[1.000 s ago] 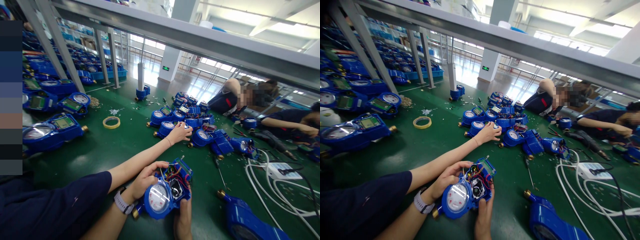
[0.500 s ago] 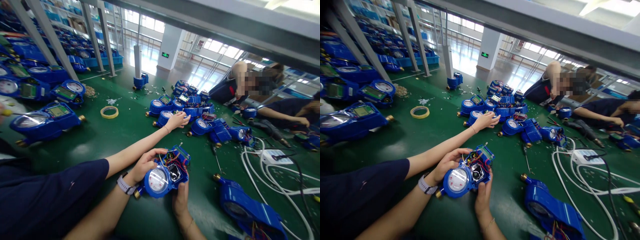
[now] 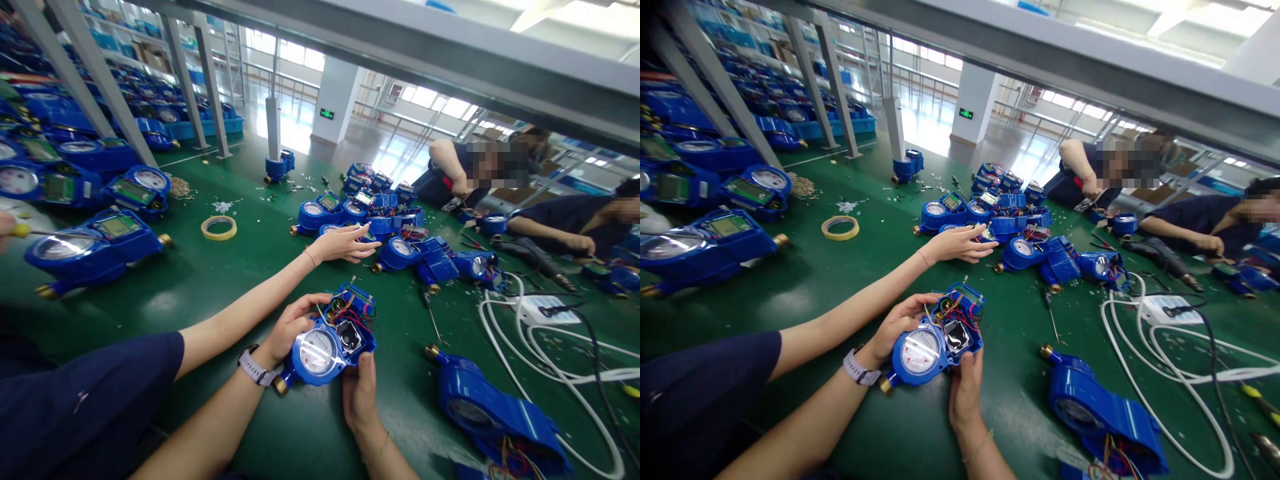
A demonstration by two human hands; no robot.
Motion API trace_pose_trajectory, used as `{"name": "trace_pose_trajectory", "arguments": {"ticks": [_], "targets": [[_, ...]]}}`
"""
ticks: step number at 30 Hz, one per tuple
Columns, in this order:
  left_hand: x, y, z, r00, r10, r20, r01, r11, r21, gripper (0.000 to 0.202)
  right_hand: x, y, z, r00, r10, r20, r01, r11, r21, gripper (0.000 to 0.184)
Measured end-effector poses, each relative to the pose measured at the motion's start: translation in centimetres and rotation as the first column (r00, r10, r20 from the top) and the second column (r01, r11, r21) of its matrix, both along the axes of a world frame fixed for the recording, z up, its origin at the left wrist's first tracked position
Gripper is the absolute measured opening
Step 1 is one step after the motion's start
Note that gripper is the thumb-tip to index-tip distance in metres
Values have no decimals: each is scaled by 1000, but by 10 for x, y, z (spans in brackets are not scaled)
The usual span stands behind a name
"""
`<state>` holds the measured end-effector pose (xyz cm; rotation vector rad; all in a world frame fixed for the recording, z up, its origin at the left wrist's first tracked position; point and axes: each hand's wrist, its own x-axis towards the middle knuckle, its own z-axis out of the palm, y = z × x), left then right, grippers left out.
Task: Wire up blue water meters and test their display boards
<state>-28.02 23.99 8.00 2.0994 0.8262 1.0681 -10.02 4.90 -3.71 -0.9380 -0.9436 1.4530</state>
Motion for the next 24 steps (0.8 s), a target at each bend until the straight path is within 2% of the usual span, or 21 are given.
{"name": "trace_pose_trajectory", "arguments": {"ticks": [1,2,5,6,8,10,12,15,18,21,24], "targets": [[-1,-26,-2,985,52,164,-36,995,-98,30,0,0,-1,1000,-1,-12,1,1000,-4,63],[-1,-55,-8,919,194,344,-136,973,-185,31,0,0,-2,1000,-2,-24,1,1000,-8,62],[0,-139,-38,866,287,409,-190,946,-262,40,-1,-1,-2,999,-1,-52,0,1000,-25,60],[1,-159,-49,846,316,431,-199,935,-295,44,-1,-1,-2,998,-3,-59,2,1000,-31,59],[1,-181,-65,804,325,498,-126,912,-391,46,-1,-1,0,997,-7,-72,4,999,-43,59],[1,-184,-71,767,326,553,-53,891,-451,45,-1,-1,2,996,-12,-85,7,998,-54,59],[0,-177,-70,742,325,586,-20,884,-466,44,-2,-2,4,995,-22,-97,15,997,-70,58],[0,-172,-65,713,340,613,-5,877,-480,44,-4,0,10,992,-45,-116,34,994,-100,56],[-1,-174,-62,671,400,624,-13,848,-530,43,-12,6,18,988,-49,-148,30,991,-129,52],[-6,-175,-62,656,473,589,-99,826,-554,41,-23,17,27,981,-36,-190,6,988,-155,45],[-13,-174,-60,653,566,503,-270,795,-543,37,-38,29,34,972,-11,-234,-28,986,-163,43]]}}
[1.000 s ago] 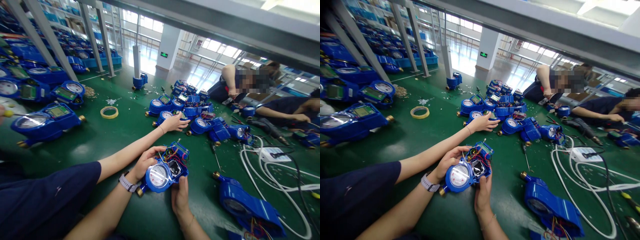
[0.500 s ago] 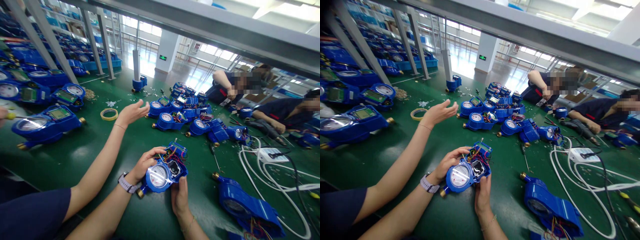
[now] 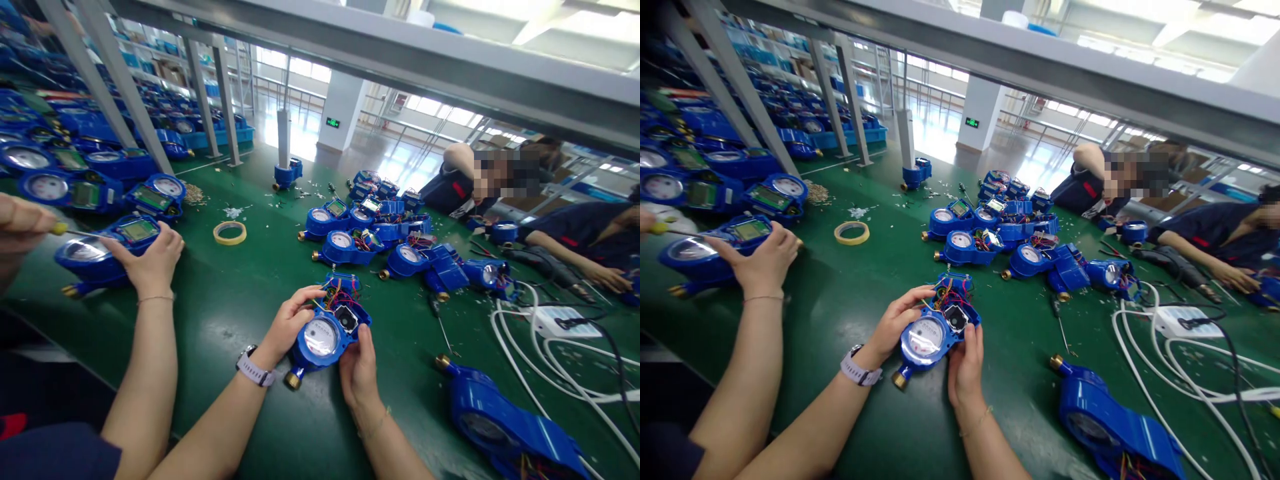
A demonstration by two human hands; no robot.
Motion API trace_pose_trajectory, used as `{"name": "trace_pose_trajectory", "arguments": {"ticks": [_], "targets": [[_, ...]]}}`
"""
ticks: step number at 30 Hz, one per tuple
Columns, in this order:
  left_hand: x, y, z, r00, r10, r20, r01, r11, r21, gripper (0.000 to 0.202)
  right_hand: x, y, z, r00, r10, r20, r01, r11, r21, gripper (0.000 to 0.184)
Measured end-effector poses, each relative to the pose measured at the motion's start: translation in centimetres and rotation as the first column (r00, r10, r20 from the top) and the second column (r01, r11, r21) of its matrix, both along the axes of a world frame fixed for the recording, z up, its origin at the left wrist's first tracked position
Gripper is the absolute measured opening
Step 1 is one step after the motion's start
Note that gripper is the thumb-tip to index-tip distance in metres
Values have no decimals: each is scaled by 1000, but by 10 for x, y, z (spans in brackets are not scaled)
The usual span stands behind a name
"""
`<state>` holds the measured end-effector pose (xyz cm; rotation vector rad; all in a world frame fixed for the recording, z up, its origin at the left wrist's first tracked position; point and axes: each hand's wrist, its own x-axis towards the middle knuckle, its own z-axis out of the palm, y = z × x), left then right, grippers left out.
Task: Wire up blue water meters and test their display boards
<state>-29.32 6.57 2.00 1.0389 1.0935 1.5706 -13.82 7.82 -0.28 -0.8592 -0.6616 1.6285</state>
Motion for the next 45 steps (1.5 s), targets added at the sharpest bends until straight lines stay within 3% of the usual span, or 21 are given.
{"name": "trace_pose_trajectory", "arguments": {"ticks": [3,7,11,17,21,25,27,28,30,32,33,35,38,41,45], "targets": [[-7,0,3,985,159,-65,-160,987,-19,40,-17,12,3,999,28,-35,-28,1000,2,39],[-13,0,3,948,282,-151,-288,957,-24,52,-42,28,4,997,48,-63,-48,999,9,41],[-12,2,-2,836,402,-372,-422,906,32,57,-57,44,2,996,65,-66,-64,998,14,52],[-8,5,-6,792,429,-434,-451,891,56,55,-45,37,-5,995,99,-12,-100,992,-83,67],[-12,7,-11,777,470,-419,-497,866,51,53,-9,-6,-6,982,185,34,-175,966,-192,79],[-18,8,-17,762,526,-378,-532,841,98,53,50,-63,5,945,310,105,-283,935,-216,65],[-19,6,-19,684,613,-394,-591,783,192,52,83,-88,15,926,347,147,-317,928,-196,57],[-19,5,-19,615,679,-401,-631,728,267,51,100,-100,19,920,343,190,-316,936,-157,54],[-16,0,-17,507,784,-359,-638,621,455,51,135,-117,27,912,245,328,-254,967,-14,48],[-6,-6,-15,477,824,-306,-585,557,590,51,171,-129,34,875,-20,484,-84,977,194,41],[1,-11,-13,484,822,-299,-552,552,625,52,189,-132,36,827,-186,530,23,954,300,38],[22,-21,-10,531,774,-346,-479,611,630,53,226,-133,39,700,-470,537,238,863,446,38],[62,-36,-6,638,594,-491,-302,779,549,51,276,-119,38,596,-645,478,441,761,476,50],[106,-44,-2,668,388,-635,-77,885,460,45,309,-94,28,621,-637,457,490,771,408,62],[160,-44,0,636,107,-764,233,917,323,38,320,-62,10,691,-569,447,463,822,331,67]]}}
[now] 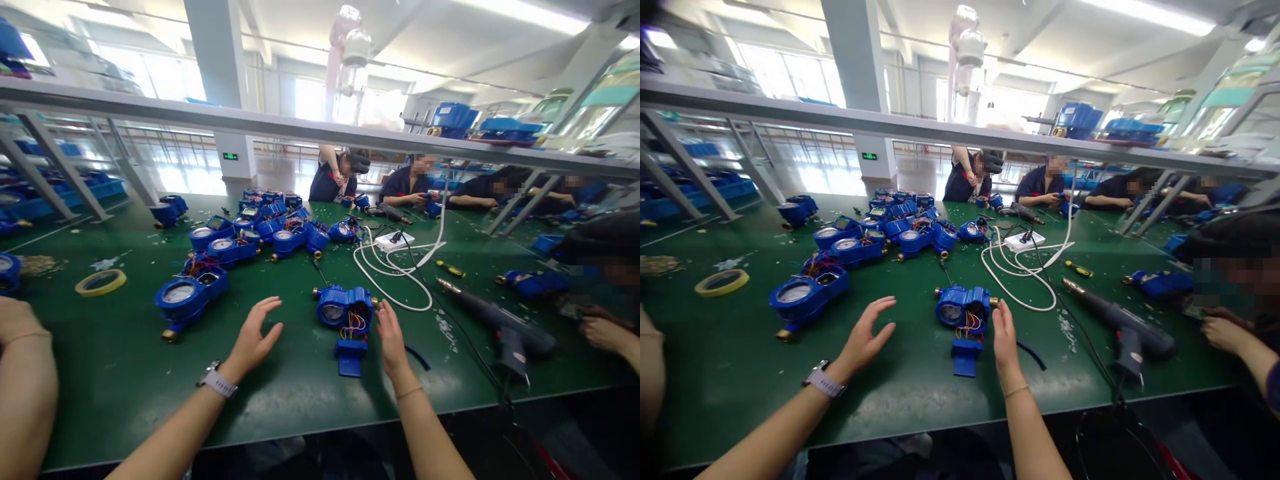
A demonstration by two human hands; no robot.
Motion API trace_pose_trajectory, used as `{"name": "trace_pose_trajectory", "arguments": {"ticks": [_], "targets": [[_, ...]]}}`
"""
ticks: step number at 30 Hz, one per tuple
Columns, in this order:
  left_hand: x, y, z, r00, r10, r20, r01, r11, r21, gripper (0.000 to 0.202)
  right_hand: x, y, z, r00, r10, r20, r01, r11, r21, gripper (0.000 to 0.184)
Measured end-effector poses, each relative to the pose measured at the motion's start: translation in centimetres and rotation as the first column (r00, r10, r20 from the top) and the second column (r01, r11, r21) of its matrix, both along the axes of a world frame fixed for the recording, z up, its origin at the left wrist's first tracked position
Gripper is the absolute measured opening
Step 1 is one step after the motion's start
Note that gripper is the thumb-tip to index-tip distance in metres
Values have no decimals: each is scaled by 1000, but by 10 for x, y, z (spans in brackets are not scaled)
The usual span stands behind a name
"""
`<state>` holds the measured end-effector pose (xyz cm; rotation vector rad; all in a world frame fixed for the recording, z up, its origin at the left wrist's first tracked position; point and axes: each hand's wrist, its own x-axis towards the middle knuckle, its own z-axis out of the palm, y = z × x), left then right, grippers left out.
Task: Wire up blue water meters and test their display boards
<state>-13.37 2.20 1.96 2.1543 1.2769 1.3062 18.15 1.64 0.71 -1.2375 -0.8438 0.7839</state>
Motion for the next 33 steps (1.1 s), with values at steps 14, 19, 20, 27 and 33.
{"name": "trace_pose_trajectory", "arguments": {"ticks": [14,19,20,27,33], "targets": [[38,75,0,986,-145,-82,139,987,-80,52,-63,22,-15,928,367,-63,-363,929,73,51],[13,78,9,981,-114,-158,97,989,-109,48,-73,19,-21,910,403,-98,-402,915,35,53],[9,76,9,979,-117,-165,97,988,-122,49,-74,15,-23,911,402,-94,-402,915,21,54],[-14,48,-4,989,-122,-79,95,953,-288,59,-76,-14,-30,917,391,83,-384,919,-87,34],[-14,18,-20,995,-19,-103,-29,895,-445,98,-81,-21,-21,840,463,283,-450,886,-114,21]]}}
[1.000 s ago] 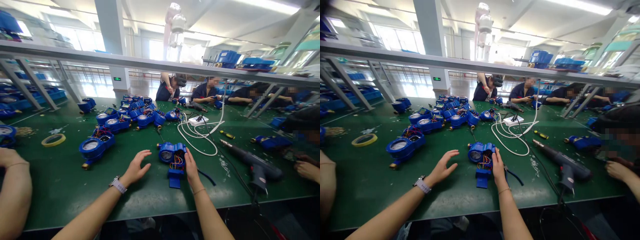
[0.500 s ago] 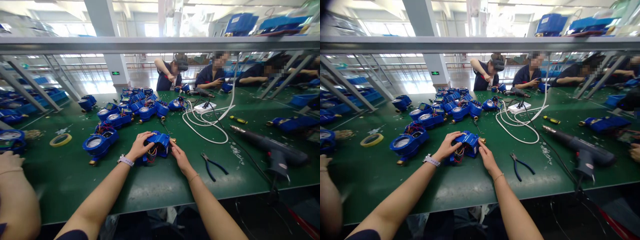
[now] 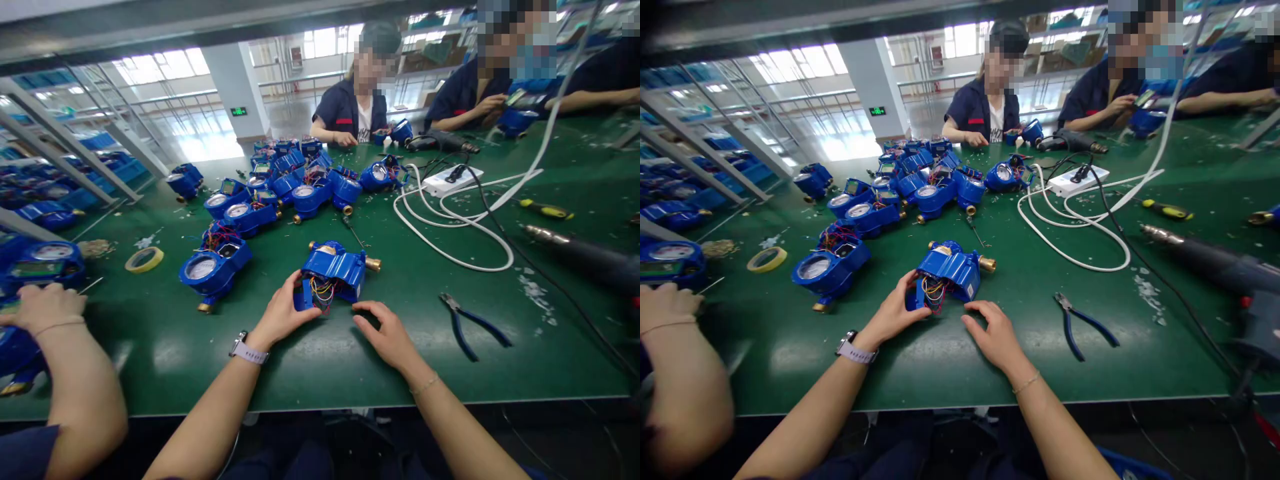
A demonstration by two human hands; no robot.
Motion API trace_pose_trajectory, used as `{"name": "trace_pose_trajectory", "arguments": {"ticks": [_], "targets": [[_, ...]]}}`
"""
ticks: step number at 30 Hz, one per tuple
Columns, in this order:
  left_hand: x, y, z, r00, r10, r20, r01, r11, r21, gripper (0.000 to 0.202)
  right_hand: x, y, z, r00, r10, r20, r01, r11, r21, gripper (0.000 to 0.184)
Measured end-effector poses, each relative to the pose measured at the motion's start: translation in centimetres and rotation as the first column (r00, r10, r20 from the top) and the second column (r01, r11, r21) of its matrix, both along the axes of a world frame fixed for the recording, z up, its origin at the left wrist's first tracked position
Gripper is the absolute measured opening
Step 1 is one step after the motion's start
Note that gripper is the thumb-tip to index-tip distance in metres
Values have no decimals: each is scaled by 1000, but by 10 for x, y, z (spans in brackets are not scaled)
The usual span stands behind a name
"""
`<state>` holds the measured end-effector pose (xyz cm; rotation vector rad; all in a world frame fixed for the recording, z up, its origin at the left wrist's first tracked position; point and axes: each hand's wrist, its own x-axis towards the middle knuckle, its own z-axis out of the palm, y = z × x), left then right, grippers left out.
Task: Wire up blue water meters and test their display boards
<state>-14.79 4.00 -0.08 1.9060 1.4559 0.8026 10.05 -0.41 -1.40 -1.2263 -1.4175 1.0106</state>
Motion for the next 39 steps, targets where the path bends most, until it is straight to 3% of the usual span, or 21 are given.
{"name": "trace_pose_trajectory", "arguments": {"ticks": [5,8,10,14,16,19,25,31,36,39], "targets": [[7,-2,7,996,12,93,-6,997,-71,83,-1,-1,-1,996,29,89,-34,998,59,29],[11,-7,13,963,-98,252,142,976,-163,72,0,-2,-2,992,50,118,-61,994,92,36],[14,-11,15,892,-147,428,276,926,-257,63,0,-3,-3,989,61,134,-76,991,112,38],[20,-15,12,698,23,716,393,823,-409,59,0,-3,-4,984,68,164,-91,986,137,41],[24,-16,10,618,124,777,443,761,-474,62,0,-3,-6,982,66,176,-92,986,141,43],[32,-17,8,555,196,808,513,684,-519,64,1,-5,-7,979,71,191,-99,985,139,47],[43,-18,0,490,284,824,461,718,-522,45,-3,-14,-7,964,108,243,-140,983,120,52],[44,-20,-4,514,246,822,422,762,-492,50,-5,-16,-11,957,106,271,-140,984,107,50],[39,-18,-1,714,98,693,327,829,-454,60,-5,-14,-13,969,81,234,-106,989,98,49],[35,-16,0,789,-22,614,307,880,-363,57,-6,-16,-11,979,72,188,-88,993,79,52]]}}
